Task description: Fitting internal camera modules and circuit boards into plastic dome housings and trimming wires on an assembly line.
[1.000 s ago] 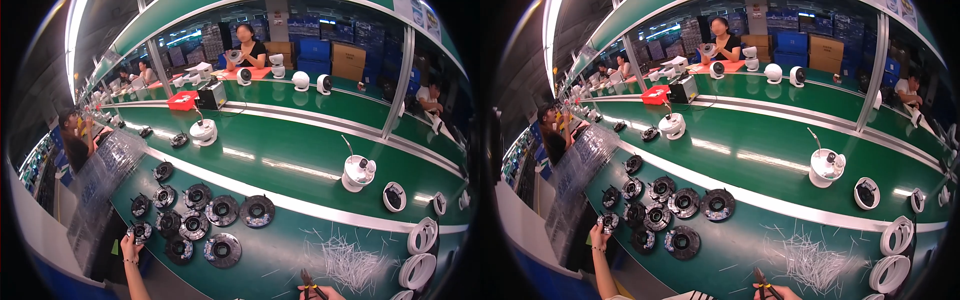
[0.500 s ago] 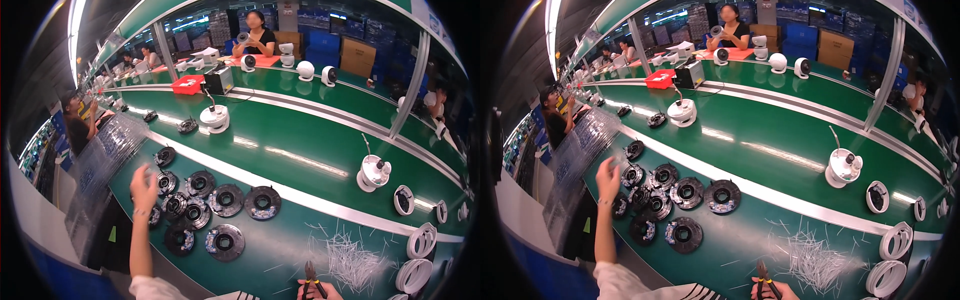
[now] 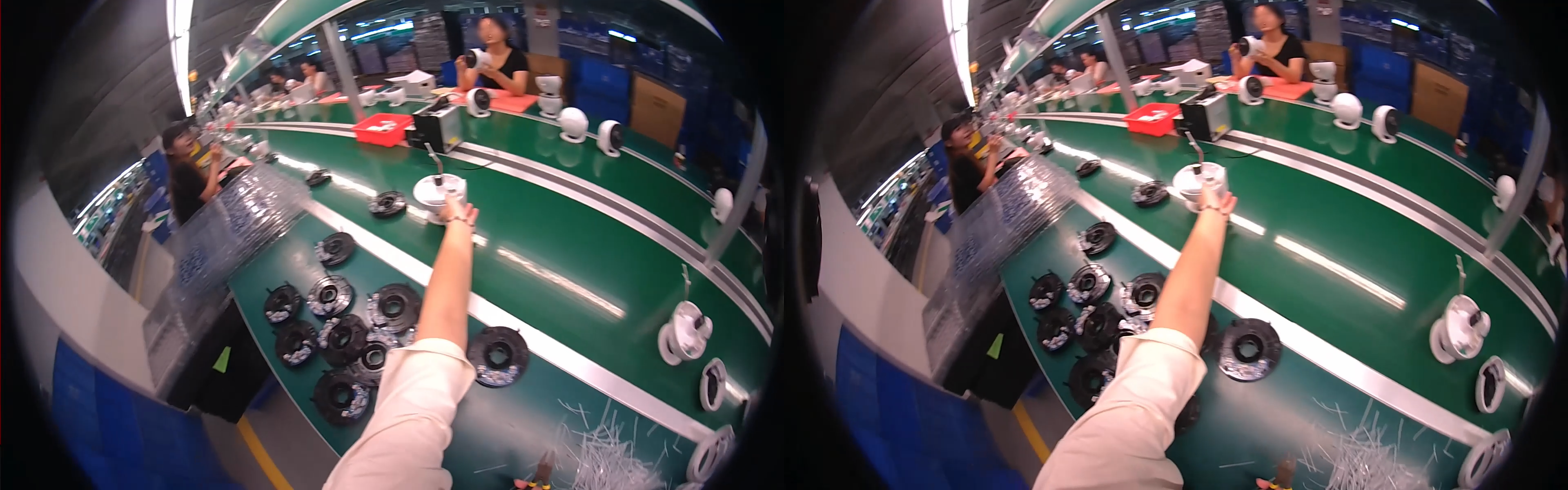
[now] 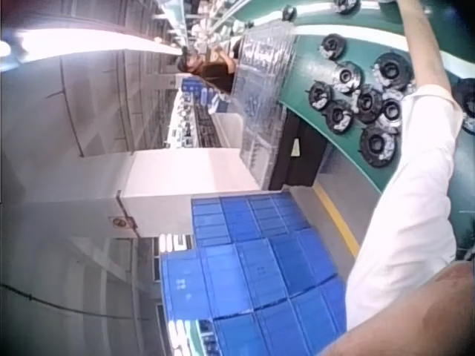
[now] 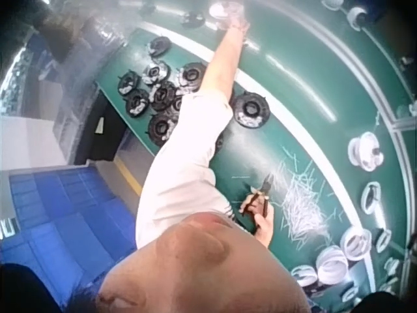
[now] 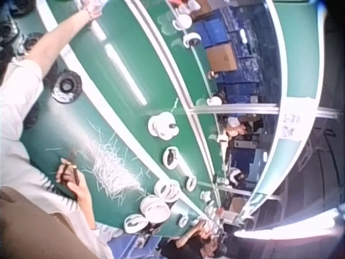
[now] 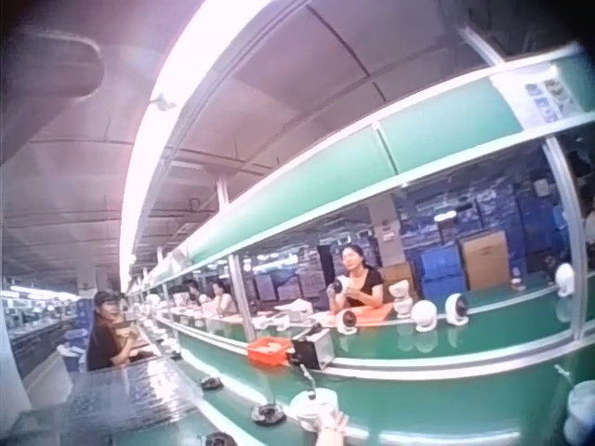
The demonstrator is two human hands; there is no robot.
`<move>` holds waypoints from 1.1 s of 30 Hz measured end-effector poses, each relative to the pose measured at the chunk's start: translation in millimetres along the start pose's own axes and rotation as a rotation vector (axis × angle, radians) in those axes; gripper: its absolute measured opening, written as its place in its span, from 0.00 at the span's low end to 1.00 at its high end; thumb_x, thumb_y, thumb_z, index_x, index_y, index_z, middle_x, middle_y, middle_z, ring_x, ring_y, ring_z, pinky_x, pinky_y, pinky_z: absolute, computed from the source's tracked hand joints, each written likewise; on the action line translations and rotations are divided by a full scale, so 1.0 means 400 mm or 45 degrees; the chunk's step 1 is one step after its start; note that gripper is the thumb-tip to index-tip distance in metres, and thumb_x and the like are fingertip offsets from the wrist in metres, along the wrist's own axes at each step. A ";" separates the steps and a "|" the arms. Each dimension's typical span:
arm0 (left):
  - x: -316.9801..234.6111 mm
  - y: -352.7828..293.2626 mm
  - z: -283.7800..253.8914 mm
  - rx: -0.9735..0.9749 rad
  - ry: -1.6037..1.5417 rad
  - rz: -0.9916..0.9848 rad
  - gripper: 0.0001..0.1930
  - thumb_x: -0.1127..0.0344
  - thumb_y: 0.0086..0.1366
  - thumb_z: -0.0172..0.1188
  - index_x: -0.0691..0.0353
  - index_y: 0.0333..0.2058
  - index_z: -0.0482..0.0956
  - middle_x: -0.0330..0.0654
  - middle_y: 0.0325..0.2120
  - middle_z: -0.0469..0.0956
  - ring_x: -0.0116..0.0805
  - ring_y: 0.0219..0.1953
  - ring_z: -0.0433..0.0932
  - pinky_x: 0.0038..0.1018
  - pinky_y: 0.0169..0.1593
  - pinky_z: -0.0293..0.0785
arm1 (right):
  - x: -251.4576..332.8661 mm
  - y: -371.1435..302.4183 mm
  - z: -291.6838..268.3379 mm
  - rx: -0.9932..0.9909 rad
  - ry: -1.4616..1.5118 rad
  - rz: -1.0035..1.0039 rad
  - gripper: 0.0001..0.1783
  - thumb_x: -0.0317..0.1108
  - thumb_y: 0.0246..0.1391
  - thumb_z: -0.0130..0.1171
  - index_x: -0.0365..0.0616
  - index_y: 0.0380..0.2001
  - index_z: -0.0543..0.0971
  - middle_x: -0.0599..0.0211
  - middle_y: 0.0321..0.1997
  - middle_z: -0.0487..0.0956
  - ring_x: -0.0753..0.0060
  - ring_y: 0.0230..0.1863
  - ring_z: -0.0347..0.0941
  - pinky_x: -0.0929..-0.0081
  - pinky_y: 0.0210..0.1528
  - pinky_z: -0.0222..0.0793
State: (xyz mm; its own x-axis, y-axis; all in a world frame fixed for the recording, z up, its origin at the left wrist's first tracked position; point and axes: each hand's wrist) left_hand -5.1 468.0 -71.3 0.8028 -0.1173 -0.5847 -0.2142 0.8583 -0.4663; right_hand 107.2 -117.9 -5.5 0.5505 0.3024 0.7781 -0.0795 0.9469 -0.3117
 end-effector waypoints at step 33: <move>0.144 -0.977 -0.224 1.676 1.266 -0.650 0.22 0.79 0.55 0.42 0.66 0.50 0.54 0.49 0.42 0.68 0.40 0.38 0.75 0.28 0.31 0.79 | 0.134 -0.055 -0.161 0.173 -0.018 -0.496 0.33 0.30 0.45 0.54 0.35 0.55 0.56 0.62 0.43 0.67 0.70 0.41 0.68 0.73 0.39 0.70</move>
State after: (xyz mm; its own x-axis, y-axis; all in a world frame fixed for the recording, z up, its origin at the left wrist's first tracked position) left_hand 74.9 81.0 17.8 -0.0931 -0.2904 -0.9524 0.9024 0.3795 -0.2039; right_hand 192.1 -129.4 8.1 0.5496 -0.0810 0.8315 0.0230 0.9964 0.0818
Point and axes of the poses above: each hand's wrist, its own y-axis towards the middle knuckle, its own z-axis out of the palm, x = y × z
